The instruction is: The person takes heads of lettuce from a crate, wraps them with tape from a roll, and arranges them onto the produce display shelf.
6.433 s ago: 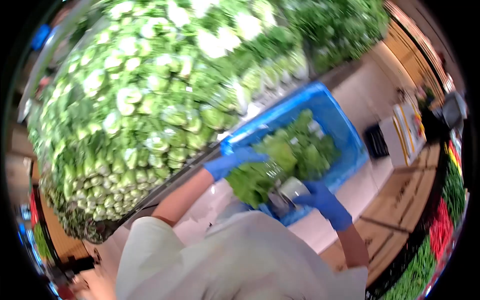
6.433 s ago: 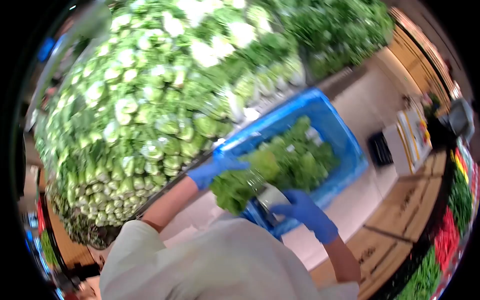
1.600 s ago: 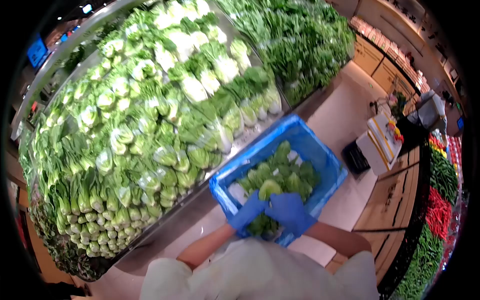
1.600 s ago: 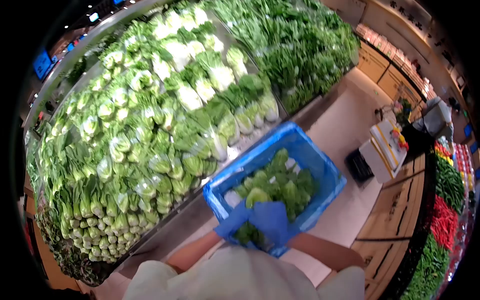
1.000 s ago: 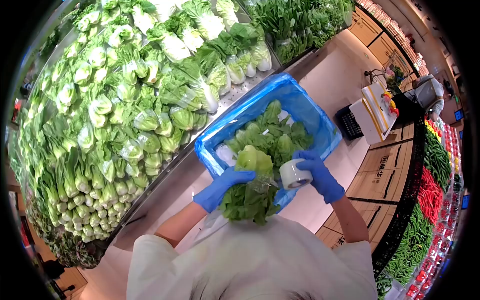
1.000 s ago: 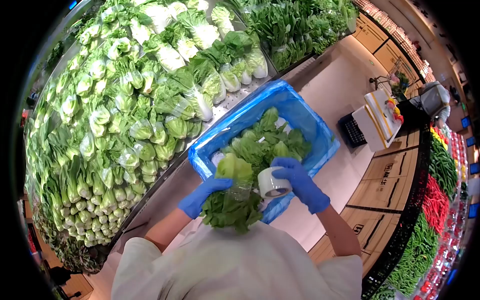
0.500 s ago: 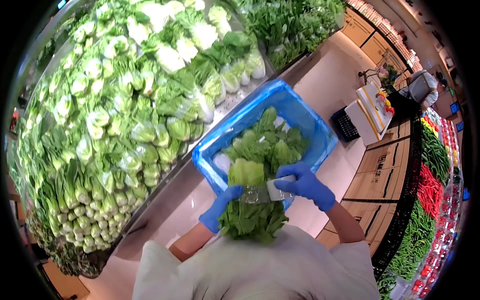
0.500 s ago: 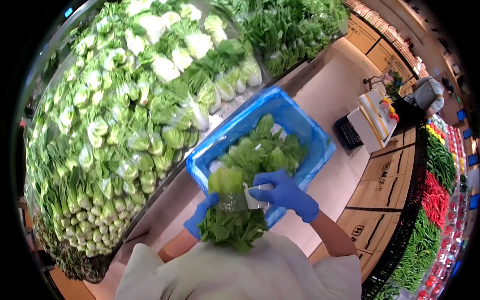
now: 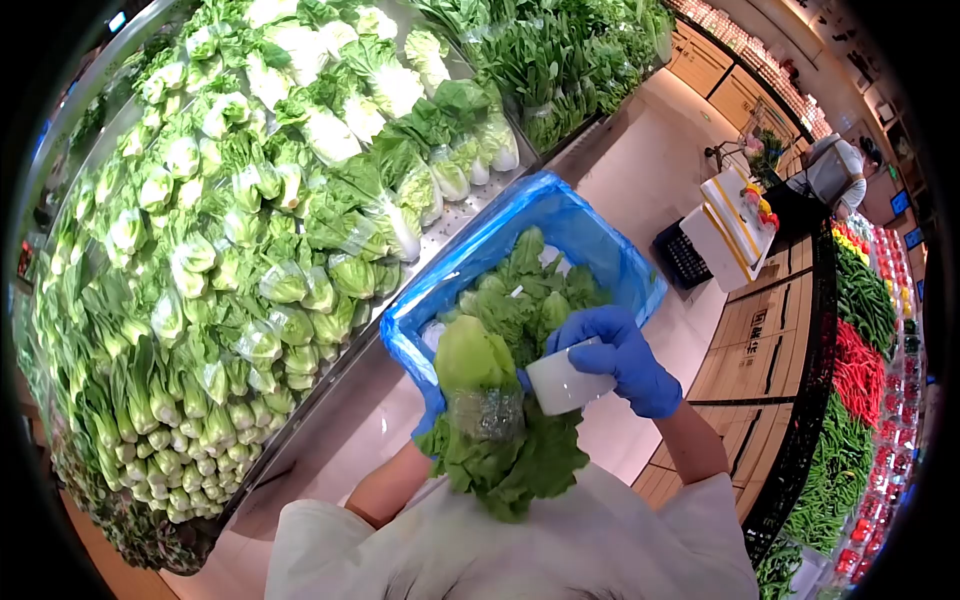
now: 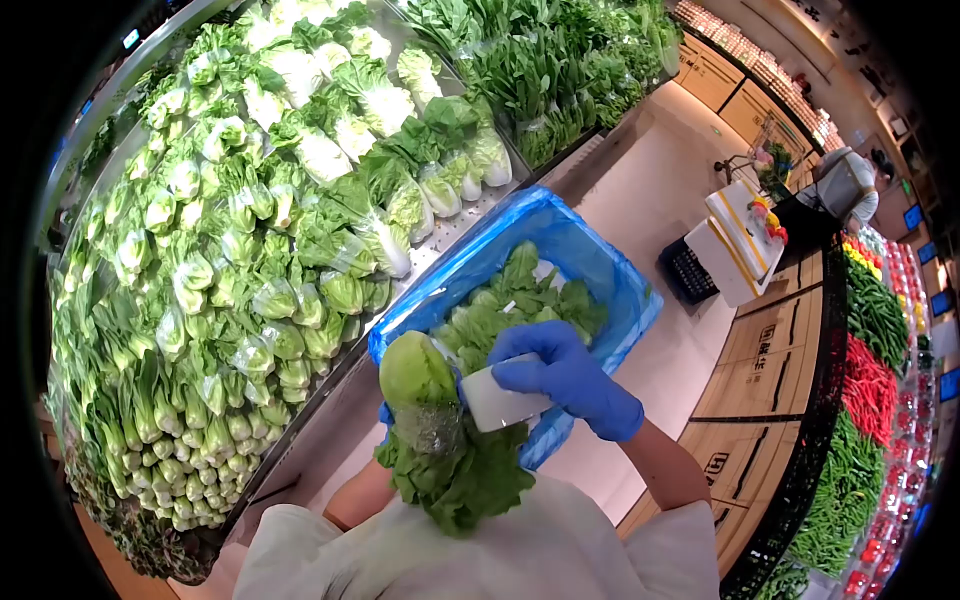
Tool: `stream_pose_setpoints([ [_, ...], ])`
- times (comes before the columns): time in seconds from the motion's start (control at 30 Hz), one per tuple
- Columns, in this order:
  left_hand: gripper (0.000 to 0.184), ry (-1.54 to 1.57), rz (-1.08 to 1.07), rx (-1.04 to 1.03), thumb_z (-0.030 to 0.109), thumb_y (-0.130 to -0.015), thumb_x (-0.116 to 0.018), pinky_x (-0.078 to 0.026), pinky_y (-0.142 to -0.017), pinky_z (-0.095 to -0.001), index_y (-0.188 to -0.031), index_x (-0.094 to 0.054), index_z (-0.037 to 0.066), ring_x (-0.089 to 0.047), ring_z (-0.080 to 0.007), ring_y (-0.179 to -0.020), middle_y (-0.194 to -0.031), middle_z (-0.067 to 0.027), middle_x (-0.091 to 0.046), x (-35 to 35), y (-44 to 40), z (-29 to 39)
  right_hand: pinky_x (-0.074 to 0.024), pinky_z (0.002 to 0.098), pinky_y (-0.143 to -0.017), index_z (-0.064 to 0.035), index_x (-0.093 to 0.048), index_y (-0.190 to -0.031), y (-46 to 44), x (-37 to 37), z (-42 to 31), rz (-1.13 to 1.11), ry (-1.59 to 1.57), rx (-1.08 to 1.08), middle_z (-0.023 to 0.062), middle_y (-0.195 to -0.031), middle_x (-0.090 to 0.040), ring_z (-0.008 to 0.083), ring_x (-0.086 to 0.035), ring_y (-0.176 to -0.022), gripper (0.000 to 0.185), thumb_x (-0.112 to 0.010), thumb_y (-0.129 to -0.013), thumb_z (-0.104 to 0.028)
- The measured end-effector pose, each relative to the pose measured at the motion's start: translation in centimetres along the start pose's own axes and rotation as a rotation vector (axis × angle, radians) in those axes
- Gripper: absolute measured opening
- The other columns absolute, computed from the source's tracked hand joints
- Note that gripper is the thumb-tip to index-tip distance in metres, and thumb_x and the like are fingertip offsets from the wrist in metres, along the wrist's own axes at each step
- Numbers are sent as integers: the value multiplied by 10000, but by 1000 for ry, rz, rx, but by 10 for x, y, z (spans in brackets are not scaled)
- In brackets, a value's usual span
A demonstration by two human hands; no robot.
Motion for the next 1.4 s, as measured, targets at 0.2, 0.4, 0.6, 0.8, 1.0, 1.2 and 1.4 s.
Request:
stream_pose_setpoints([
  [0.2, 604, 491, -907, -71, 438, -884, -417, -369, -912, -462, -1312, -317, 24, -479, -324, -1082, -1253, -188, -440, -64, 15, 18, -456, 263, -617, -31, -600, -689, -13, 3, 9, -77, 486, 160, 94, -700, -603, 201, -558, -653, 206, -645, -659, -230],
  [0.4, 728, -13, -41, -440, 425, -783, -542, -334, -966, -466, -1339, -272, 40, -413, -328, -1153, -1314, -177, -369, 10, 52, 94, -467, 321, -578, -42, -614, -751, -47, 108, 168, -36, 1401, 70, 109, -666, -583, 227, -525, -555, 322, -661, -714, -359],
  [0.6, 888, -123, 147, -412, 412, -683, -667, -299, -1021, -469, -1366, -226, 56, -347, -332, -1225, -1375, -166, -298, 26, 62, 103, -436, 233, -616, -31, -600, -780, -46, 33, 43, 217, 312, 12, 14, -716, -560, 69, -523, -679, 123, -588, -795, -152],
  [0.8, 543, -19, 192, -340, 175, -818, -517, -394, -966, -403, -1300, -337, 1, -494, -286, -1113, -1252, -168, -465, -29, 68, 88, -411, 229, -721, -42, -616, -836, -37, -24, -43, -538, 0, -22, 26, -798, -582, 84, -525, -785, 160, -537, -817, -181],
  [1.0, 544, 5, 299, -294, 188, -832, -523, -385, -969, -411, -1308, -329, 11, -484, -287, -1123, -1273, -164, -445, -38, 94, 79, -441, 267, -781, -28, -630, -899, -98, -69, 43, -600, 0, 51, 78, -878, -617, 148, -566, -803, 247, -487, -843, -221],
  [1.2, 527, 195, 183, -181, 321, -876, -475, -374, -976, -421, -1293, -358, 21, -495, -282, -1115, -1254, -157, -468, -15, 102, 115, -461, 271, -754, -6, -588, -986, -124, -95, 53, -601, -273, -244, 83, -934, -594, 152, -569, -828, 238, -475, -854, -168],
  [1.4, 472, 43, 355, -348, 323, -926, -395, -413, -945, -403, -1308, -350, 48, -511, -256, -1096, -1250, -135, -470, 52, 135, 204, -530, 407, -604, -15, -598, -879, -192, -122, 64, -12, -472, -363, 113, -773, -620, 248, -614, -689, 275, -479, -863, -263],
])
Point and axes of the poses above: each hand's wrist, its own y-axis away from the middle knuckle, its own x-axis out of the back of the hand, z = x × y, the point moved 2 cm from there along -y, towards the middle knuckle
